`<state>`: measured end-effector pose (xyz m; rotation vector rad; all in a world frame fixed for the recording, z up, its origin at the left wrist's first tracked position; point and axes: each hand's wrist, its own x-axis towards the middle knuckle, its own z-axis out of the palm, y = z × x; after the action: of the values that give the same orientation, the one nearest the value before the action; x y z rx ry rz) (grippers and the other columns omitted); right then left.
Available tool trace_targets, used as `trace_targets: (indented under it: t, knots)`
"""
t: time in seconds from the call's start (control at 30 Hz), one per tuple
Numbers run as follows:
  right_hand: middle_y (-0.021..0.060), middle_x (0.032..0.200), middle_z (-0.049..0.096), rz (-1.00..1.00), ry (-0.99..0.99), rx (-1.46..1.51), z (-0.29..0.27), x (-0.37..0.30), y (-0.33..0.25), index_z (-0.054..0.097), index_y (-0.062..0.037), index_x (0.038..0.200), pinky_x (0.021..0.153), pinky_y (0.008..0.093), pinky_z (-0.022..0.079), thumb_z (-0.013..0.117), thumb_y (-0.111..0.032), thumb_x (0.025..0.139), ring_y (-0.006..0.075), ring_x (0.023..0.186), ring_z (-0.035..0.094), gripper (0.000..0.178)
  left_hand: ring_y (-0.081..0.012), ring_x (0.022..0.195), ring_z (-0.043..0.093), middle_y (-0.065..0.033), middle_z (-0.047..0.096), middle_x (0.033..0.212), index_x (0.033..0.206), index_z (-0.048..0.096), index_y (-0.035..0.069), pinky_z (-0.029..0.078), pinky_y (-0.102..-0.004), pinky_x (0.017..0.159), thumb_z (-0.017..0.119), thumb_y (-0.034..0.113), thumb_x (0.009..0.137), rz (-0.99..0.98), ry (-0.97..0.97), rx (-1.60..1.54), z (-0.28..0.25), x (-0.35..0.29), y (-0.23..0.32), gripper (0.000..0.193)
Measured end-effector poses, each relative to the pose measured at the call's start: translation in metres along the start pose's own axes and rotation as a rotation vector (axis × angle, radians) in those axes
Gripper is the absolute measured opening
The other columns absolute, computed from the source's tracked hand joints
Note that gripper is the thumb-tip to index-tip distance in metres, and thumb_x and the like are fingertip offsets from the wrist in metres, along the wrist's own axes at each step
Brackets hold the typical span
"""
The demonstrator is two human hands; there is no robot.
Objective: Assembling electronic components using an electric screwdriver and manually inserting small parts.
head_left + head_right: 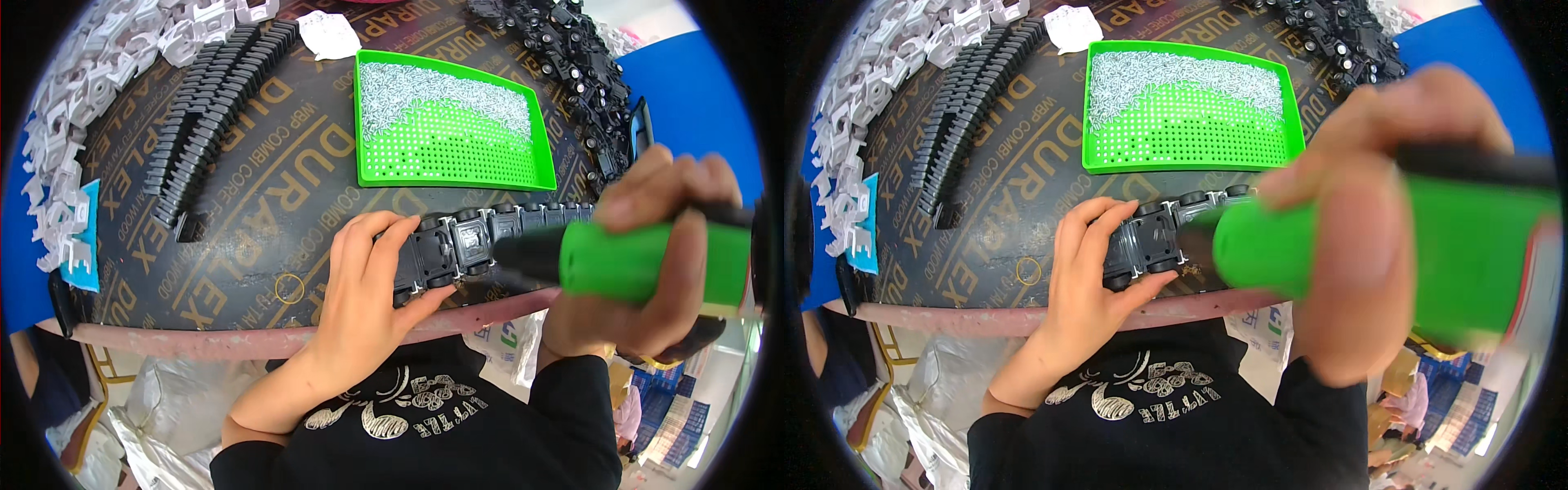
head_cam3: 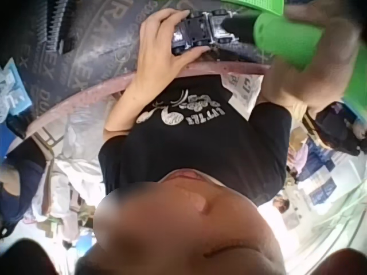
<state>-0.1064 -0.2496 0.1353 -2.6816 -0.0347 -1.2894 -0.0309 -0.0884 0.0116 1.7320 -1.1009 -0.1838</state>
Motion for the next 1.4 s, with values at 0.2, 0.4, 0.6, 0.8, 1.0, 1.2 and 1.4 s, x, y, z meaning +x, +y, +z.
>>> trace_targets:
  t: [0.2, 0.4, 0.6, 0.8, 1.0, 1.2, 1.4]
  knots:
    - [0.012, 0.064, 0.054, 0.1, 0.051, 0.61, 0.017, -0.016, -0.006, 0.047, 0.0094, 0.102, 0.043, 0.0258, 0.031, 0.058, -0.016, 0.08, 0.0128, 0.043, 0.04, 0.036, -0.0373, 0.111, 0.047, -0.0166, 0.048, 0.119, 0.124, 0.049, -0.001, 0.04, -0.0449, 0.094, 0.083, 0.009, 0.065, -0.043, -0.022, -0.012, -0.002, -0.003, -0.004, 0.068]
    - [0.0058, 0.065, 0.06, 0.346, -0.099, 0.568, 0.011, -0.019, -0.006, 0.048, -0.007, 0.098, 0.051, 0.0257, 0.038, 0.075, -0.026, 0.08, 0.0129, 0.054, 0.047, 0.038, -0.0369, 0.111, 0.047, -0.0166, 0.047, 0.12, 0.125, 0.049, -0.001, 0.041, -0.0443, 0.094, 0.084, 0.008, 0.063, -0.054, -0.034, -0.029, -0.001, -0.002, -0.001, 0.071]
    - [0.0117, 0.07, 0.06, -0.108, -0.446, 0.793, 0.018, -0.009, 0.01, 0.045, -0.0045, 0.098, 0.055, 0.0304, 0.043, 0.077, -0.014, 0.076, 0.0199, 0.059, 0.052, 0.04, -0.0367, 0.11, 0.047, -0.0168, 0.048, 0.12, 0.124, 0.049, 0.0, 0.042, -0.043, 0.093, 0.085, 0.004, 0.058, -0.051, -0.029, -0.02, 0.001, 0.0, -0.001, 0.075]
    - [0.0093, 0.068, 0.059, 0.145, -0.325, 0.556, 0.013, -0.029, -0.01, 0.043, -0.0055, 0.102, 0.055, 0.0274, 0.043, 0.071, -0.018, 0.082, 0.0166, 0.058, 0.051, 0.036, -0.037, 0.11, 0.048, -0.0168, 0.048, 0.12, 0.123, 0.05, 0.0, 0.043, -0.0424, 0.093, 0.085, 0.003, 0.058, -0.052, -0.001, 0.008, 0.002, -0.002, -0.002, 0.073]
    - [0.0059, 0.062, 0.052, 0.18, 0.174, 0.654, 0.017, -0.015, -0.004, 0.049, -0.0017, 0.103, 0.051, 0.0251, 0.032, 0.057, -0.026, 0.085, 0.0133, 0.054, 0.041, 0.032, -0.0386, 0.113, 0.045, -0.017, 0.046, 0.123, 0.126, 0.049, 0.002, 0.04, -0.0445, 0.096, 0.087, 0.015, 0.061, 0.005, -0.047, 0.054, -0.002, -0.001, -0.003, 0.076]
    - [0.012, 0.075, 0.057, 0.5, 0.368, 0.345, 0.027, 0.002, 0.024, 0.058, 0.0065, 0.095, 0.07, 0.0279, 0.044, 0.05, -0.015, 0.09, 0.0187, 0.075, 0.056, 0.024, -0.0107, 0.075, 0.053, -0.0062, 0.052, 0.091, 0.147, 0.025, 0.006, 0.044, -0.0222, 0.062, 0.076, 0.008, 0.08, -0.373, 0.039, -0.633, -0.036, -0.049, 0.014, 0.084]
    - [0.0136, 0.072, 0.06, 0.361, 0.43, 0.538, 0.037, -0.028, 0.065, 0.059, 0.005, 0.084, 0.075, 0.0308, 0.046, 0.053, -0.011, 0.088, 0.0168, 0.085, 0.056, 0.017, -0.0092, 0.068, 0.055, -0.0078, 0.057, 0.083, 0.154, -0.008, 0.016, 0.047, -0.02, 0.053, 0.063, -0.009, 0.083, -0.779, -0.324, -1.316, -0.051, -0.054, 0.036, 0.104]
